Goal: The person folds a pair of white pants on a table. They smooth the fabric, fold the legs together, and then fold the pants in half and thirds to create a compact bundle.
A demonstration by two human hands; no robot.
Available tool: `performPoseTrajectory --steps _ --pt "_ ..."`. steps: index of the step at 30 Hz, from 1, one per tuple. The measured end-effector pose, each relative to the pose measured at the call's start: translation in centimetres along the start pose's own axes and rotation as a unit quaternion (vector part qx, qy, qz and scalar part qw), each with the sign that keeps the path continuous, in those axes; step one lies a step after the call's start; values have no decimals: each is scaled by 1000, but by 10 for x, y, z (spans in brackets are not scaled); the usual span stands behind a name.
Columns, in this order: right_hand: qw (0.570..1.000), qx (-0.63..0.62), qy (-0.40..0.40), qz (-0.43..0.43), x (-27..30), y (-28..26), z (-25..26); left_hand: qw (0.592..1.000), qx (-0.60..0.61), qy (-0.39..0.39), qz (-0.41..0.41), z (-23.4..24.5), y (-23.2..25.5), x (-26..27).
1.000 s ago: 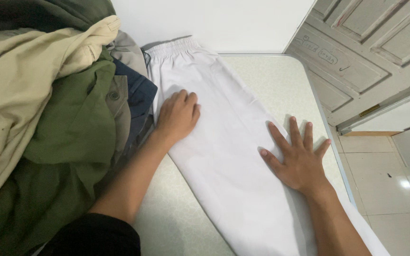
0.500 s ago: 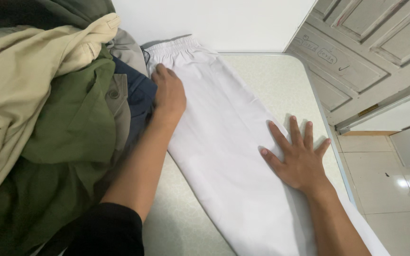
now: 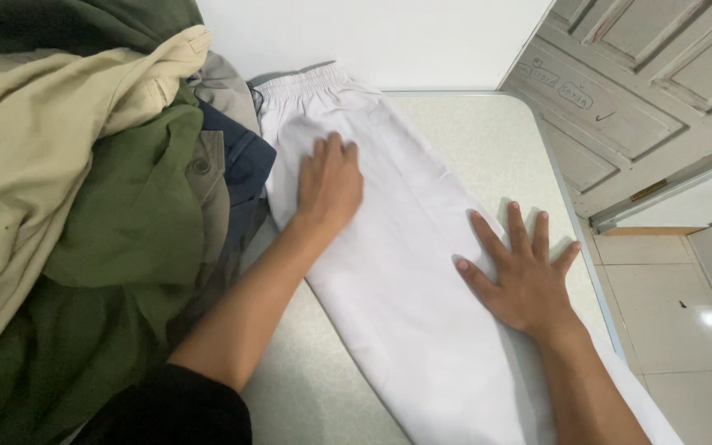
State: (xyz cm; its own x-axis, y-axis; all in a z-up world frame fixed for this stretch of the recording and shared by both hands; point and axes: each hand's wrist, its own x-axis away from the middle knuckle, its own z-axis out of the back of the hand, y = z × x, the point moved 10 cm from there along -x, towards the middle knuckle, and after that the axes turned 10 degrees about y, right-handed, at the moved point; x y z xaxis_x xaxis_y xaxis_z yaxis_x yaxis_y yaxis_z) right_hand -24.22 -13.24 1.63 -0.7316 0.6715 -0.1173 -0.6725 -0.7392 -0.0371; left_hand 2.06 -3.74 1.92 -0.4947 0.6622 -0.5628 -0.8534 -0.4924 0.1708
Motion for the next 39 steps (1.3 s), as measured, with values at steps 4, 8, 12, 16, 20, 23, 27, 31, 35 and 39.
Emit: performPoseTrajectory --steps 4,8,12,16,20,23,27,31,35,39 --pt "1000 3 -6 -6 -2 3 -3 991 112 -76 11 -1 6 17" --pt "1000 4 11 6 0 1 -3 999 -38 -13 4 0 -43 -15" --pt "1000 1 -8 -4 -2 2 -5 999 -44 -17 -26 -10 -15 -12" --pt "1000 6 -6 -10 -2 3 -4 981 115 -154 -27 -35 18 3" --pt "1000 0 1 -1 0 0 -3 997 19 -53 47 -27 -42 -45" --pt "1000 -3 9 4 0 -1 1 998 -34 -15 59 -27 -51 -53" --pt "1000 10 8 3 -1 0 0 994 55 -88 -27 -51 6 -40" --pt "1000 14 6 6 -2 2 -3 992 78 -92 39 -50 -11 -53" --pt "1000 5 11 10 -1 1 -2 998 9 -5 63 -31 -34 -66" --pt "1000 9 6 2 -2 3 -2 995 90 -26 -26 -30 28 -40"
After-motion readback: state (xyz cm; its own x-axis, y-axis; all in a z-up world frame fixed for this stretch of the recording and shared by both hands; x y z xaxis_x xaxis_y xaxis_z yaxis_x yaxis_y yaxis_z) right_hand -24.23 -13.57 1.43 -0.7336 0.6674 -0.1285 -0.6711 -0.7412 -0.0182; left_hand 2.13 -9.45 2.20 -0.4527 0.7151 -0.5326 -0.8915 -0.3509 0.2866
